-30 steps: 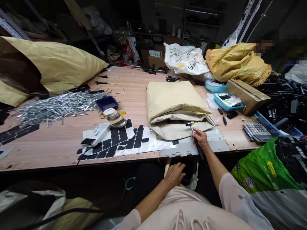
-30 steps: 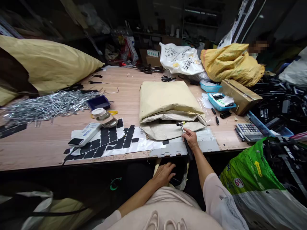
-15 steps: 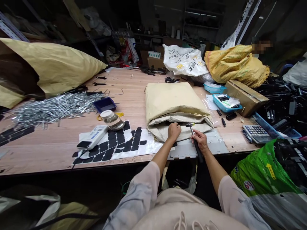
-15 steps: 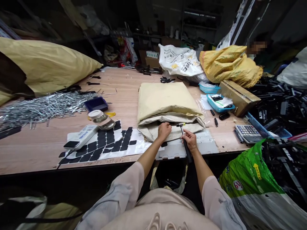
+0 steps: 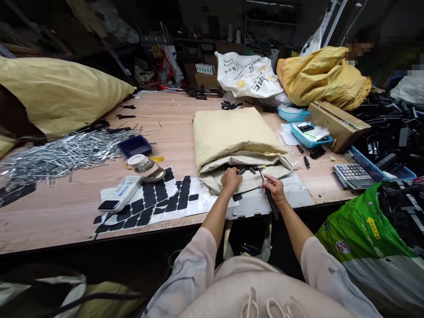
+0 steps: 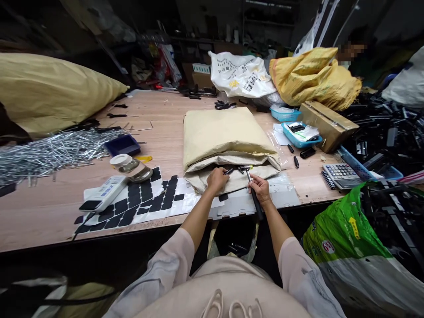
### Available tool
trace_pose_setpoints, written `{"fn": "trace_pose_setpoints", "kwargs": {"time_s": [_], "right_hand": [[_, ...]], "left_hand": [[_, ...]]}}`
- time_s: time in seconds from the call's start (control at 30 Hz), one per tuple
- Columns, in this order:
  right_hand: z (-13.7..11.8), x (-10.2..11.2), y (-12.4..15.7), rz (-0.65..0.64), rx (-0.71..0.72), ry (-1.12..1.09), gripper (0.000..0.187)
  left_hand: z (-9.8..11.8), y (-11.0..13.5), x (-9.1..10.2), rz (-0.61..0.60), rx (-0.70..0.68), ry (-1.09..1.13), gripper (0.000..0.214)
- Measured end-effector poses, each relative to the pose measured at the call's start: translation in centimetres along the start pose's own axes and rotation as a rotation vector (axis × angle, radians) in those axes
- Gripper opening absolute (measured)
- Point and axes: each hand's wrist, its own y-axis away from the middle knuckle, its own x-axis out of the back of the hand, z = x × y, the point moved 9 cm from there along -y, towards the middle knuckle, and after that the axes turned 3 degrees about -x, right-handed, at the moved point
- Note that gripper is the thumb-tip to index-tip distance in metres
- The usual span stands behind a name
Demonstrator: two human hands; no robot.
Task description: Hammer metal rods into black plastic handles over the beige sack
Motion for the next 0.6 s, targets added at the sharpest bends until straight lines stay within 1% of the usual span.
{"fn": "trace_pose_setpoints", "kwargs": {"time_s": [0.07, 0.13, 0.27, 0.37, 0.47, 0.6], "right_hand": [[0.0, 0.0, 0.0, -0.008, 0.004, 0.017, 0.046], [0.0, -0.1, 0.0, -0.007, 0.005, 0.04, 0.047], [0.1, -0.4, 0.3, -0.013, -0.003, 0.069, 0.049], [0.2, -0.6, 0.5, -0.021, -0.016, 0.085, 0.051], [0.4, -0.7, 0.6, -0.019, -0.022, 0.1, 0.05], [0.5, -0.7, 0.5, -0.012, -0.016, 0.114, 0.049]], "left_hand": [[-0.8, 1.2, -0.2, -0.056, -0.03, 0.031, 0.025], [-0.8, 2.3, -0.5, -0.072, -0.089, 0.047, 0.024], [-0.1, 3.9, -0.4, 0.034, -0.184, 0.03, 0.027], [0.4, 4.2, -0.8, 0.059, -0.231, 0.021, 0.028], [0.5, 4.2, -1.0, 0.078, -0.249, 0.027, 0.034], [0.5, 4.0, -1.1, 0.073, -0.245, 0.039, 0.027]]}}
